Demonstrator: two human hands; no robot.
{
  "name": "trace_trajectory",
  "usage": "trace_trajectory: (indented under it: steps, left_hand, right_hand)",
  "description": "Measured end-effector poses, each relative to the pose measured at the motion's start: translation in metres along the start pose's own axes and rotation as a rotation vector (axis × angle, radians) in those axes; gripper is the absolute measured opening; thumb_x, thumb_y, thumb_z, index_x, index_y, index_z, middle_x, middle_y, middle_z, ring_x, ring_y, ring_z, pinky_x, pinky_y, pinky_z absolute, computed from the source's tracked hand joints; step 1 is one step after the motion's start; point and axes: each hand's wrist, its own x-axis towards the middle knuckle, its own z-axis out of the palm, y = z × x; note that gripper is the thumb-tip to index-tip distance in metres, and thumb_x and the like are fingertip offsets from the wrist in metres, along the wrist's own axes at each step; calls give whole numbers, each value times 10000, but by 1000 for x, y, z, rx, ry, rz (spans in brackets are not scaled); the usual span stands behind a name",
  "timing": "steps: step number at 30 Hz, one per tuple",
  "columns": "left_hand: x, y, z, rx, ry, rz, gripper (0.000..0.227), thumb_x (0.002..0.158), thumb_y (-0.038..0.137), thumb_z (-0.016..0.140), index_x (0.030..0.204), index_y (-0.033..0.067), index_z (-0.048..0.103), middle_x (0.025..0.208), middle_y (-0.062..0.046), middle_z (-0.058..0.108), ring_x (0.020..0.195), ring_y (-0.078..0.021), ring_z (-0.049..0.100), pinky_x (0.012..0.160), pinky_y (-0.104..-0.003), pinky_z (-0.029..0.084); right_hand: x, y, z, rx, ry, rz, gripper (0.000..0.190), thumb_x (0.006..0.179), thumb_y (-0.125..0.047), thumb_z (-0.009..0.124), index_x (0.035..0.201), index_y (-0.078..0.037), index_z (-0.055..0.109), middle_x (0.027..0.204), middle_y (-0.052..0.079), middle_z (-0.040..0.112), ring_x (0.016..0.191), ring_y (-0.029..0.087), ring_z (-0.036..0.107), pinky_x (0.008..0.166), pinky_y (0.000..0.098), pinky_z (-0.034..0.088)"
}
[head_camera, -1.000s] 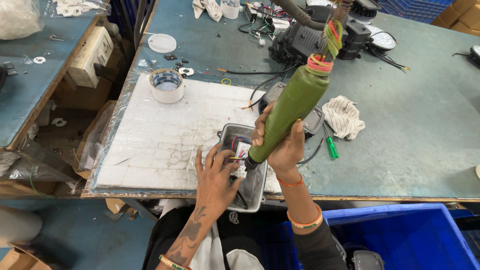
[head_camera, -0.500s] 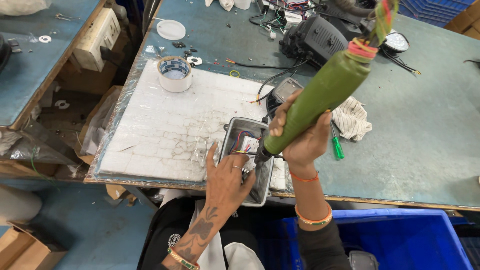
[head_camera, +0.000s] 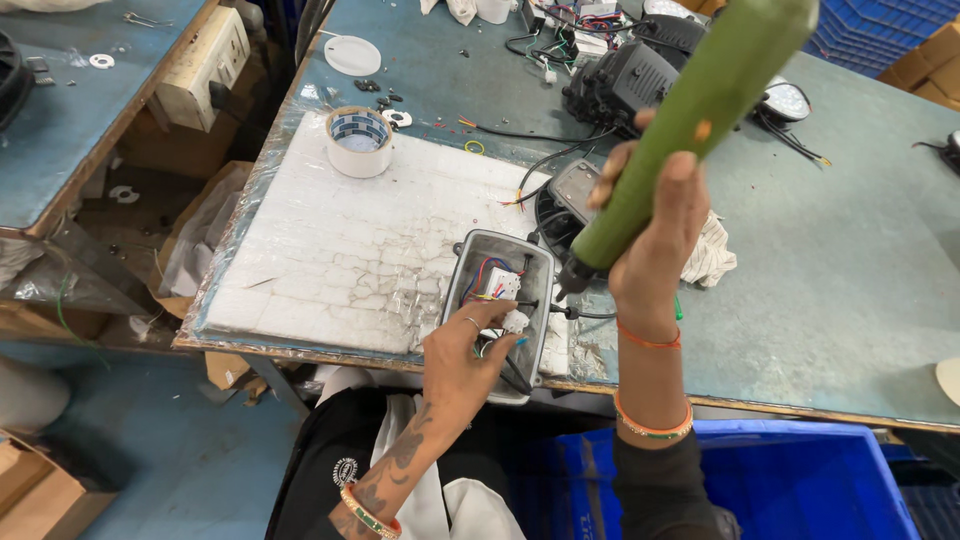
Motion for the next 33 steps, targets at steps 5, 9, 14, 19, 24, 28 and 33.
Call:
trace_trajectory:
  steps: [5, 9, 14, 19, 24, 28, 33]
  left_hand:
    - [4, 3, -2, -94, -55, -188, 417, 736, 58, 828, 1137, 80, 715, 903, -94, 782, 806, -184, 781, 730, -311, 603]
    - [11, 5, -7, -151, -104, -312, 455, 764, 72, 812, 1181, 82, 628, 889, -86, 784, 804, -181, 788, 720, -289, 614]
    - [8, 0, -6, -186, -114, -239, 497, 741, 47, 797, 1181, 43, 568, 934, -91, 737, 817, -206, 771, 699, -305, 613]
    - [-1, -18, 6, -373, -159, -347, 194, 878, 83, 721, 1061, 20, 710, 847, -38, 772, 771, -111, 733, 722, -253, 577]
    - [-3, -37, 17, -538, -151, -354, 135, 926, 107, 718, 967, -22, 723, 824, -33, 739, 760, -53, 661, 693, -224, 526]
    - [-3, -33, 16, -496, -111, -346, 144, 949, 125, 701, 954, -17, 728, 801, -58, 737, 737, -71, 652, 669, -238, 517]
    - [-1, -16, 7, -123, -66, -275, 104, 859, 138, 715, 905, 46, 735, 740, -86, 754, 658, -186, 736, 596, -308, 528]
  right_hand:
    - [-28, 12, 6, -234, -19, 43, 473, 1070, -243, 687, 1427, 16, 514, 1240, 78, 651, 1126, 141, 664, 1036, 317, 568]
    - [-69, 19, -8, -552, -441, 263, 267, 931, -151, 761, 1138, 14, 729, 1143, 73, 702, 1039, 117, 673, 874, 286, 587]
    - [-89, 40, -27, -444, -313, 613, 213, 921, -142, 735, 1050, 26, 759, 876, 46, 750, 762, 92, 686, 688, 259, 574]
    - [-93, 51, -39, -319, -186, 626, 230, 950, -150, 724, 1082, 34, 763, 805, 54, 729, 726, 76, 670, 680, 254, 571]
    - [-98, 52, -39, -246, -115, 660, 241, 938, -153, 724, 1081, 39, 754, 817, 55, 739, 720, 92, 694, 689, 266, 590]
    - [-99, 50, -37, -283, -149, 630, 230, 942, -154, 719, 1076, 27, 766, 817, 51, 734, 735, 87, 683, 714, 260, 586]
    - [-98, 43, -37, -325, -267, 551, 198, 953, -114, 706, 1060, 38, 773, 879, 40, 711, 762, 88, 663, 704, 250, 559]
